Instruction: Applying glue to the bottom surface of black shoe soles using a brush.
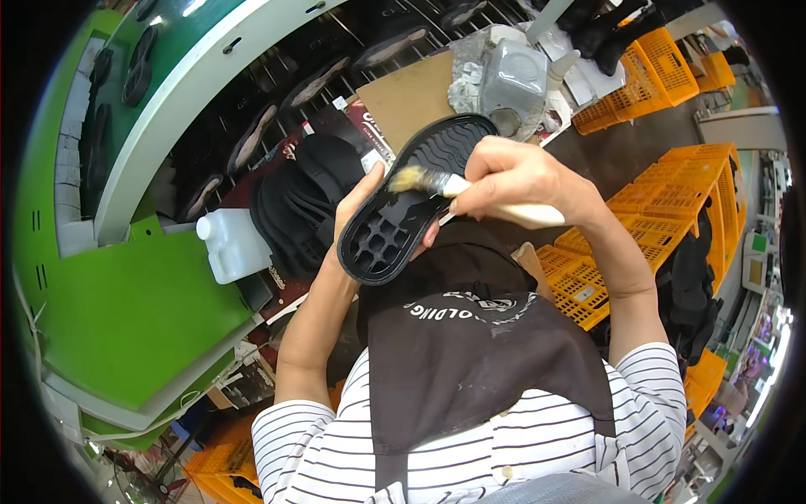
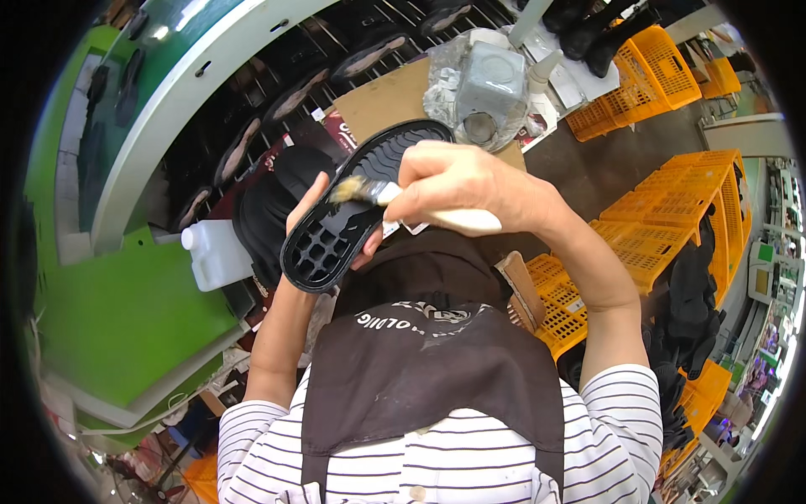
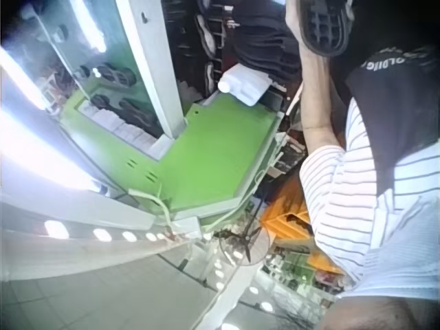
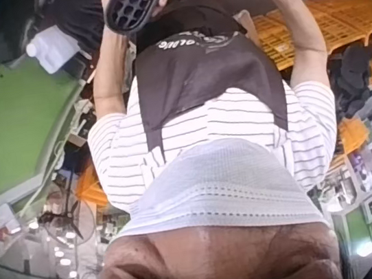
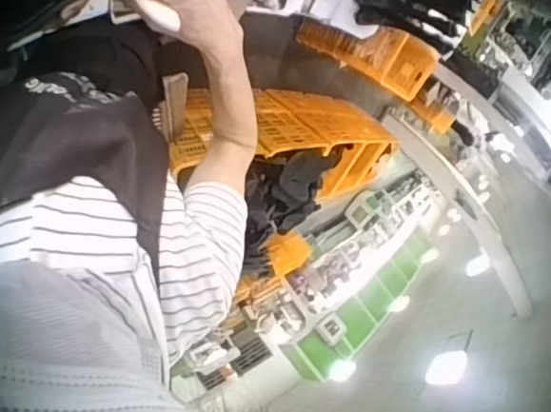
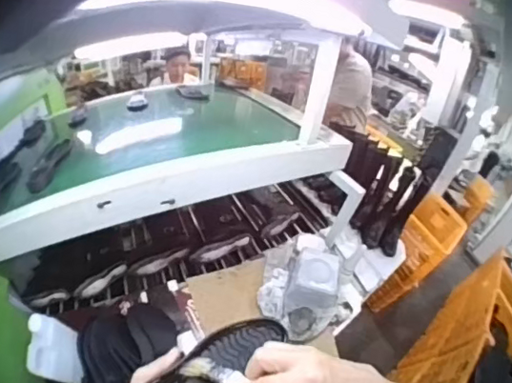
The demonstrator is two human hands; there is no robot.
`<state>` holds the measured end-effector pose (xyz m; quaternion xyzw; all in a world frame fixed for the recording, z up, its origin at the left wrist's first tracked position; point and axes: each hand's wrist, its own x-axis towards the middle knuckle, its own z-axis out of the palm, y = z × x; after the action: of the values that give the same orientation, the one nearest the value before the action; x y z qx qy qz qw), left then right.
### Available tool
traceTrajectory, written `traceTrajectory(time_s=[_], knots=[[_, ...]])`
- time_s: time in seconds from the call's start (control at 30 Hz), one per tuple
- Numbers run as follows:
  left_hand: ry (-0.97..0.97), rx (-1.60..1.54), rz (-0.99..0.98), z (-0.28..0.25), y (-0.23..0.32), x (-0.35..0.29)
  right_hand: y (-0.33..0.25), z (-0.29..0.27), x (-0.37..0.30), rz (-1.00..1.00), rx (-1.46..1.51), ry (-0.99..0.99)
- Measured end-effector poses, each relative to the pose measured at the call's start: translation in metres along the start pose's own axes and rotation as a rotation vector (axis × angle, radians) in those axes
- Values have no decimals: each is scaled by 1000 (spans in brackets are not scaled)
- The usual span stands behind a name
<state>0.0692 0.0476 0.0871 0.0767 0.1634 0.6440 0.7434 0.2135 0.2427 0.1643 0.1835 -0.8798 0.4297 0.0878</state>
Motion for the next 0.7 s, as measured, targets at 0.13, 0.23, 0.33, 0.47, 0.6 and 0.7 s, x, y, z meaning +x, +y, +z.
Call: traceTrajectory(time_s=[0.13, 0.23, 0.33, 0.47, 0.6, 0.7], knots=[[14, -5, 36, 5, -3, -2, 14, -9, -14, 94, -190, 183], [201, 86, 66, 16, -9, -4, 16, -12, -22, 183, -266, 278], [221, 252, 127, 14, -15, -4, 15, -8, -26, 302, -321, 321], [221, 465, 214, 8, -21, -1, 10, 17, -11, 342, -248, 479], [310, 340, 271, 6, -19, 1, -15, 20, -1, 210, 154, 244], [232, 306, 310, 9, -19, -1, -5, 14, 1, 228, -87, 423]])
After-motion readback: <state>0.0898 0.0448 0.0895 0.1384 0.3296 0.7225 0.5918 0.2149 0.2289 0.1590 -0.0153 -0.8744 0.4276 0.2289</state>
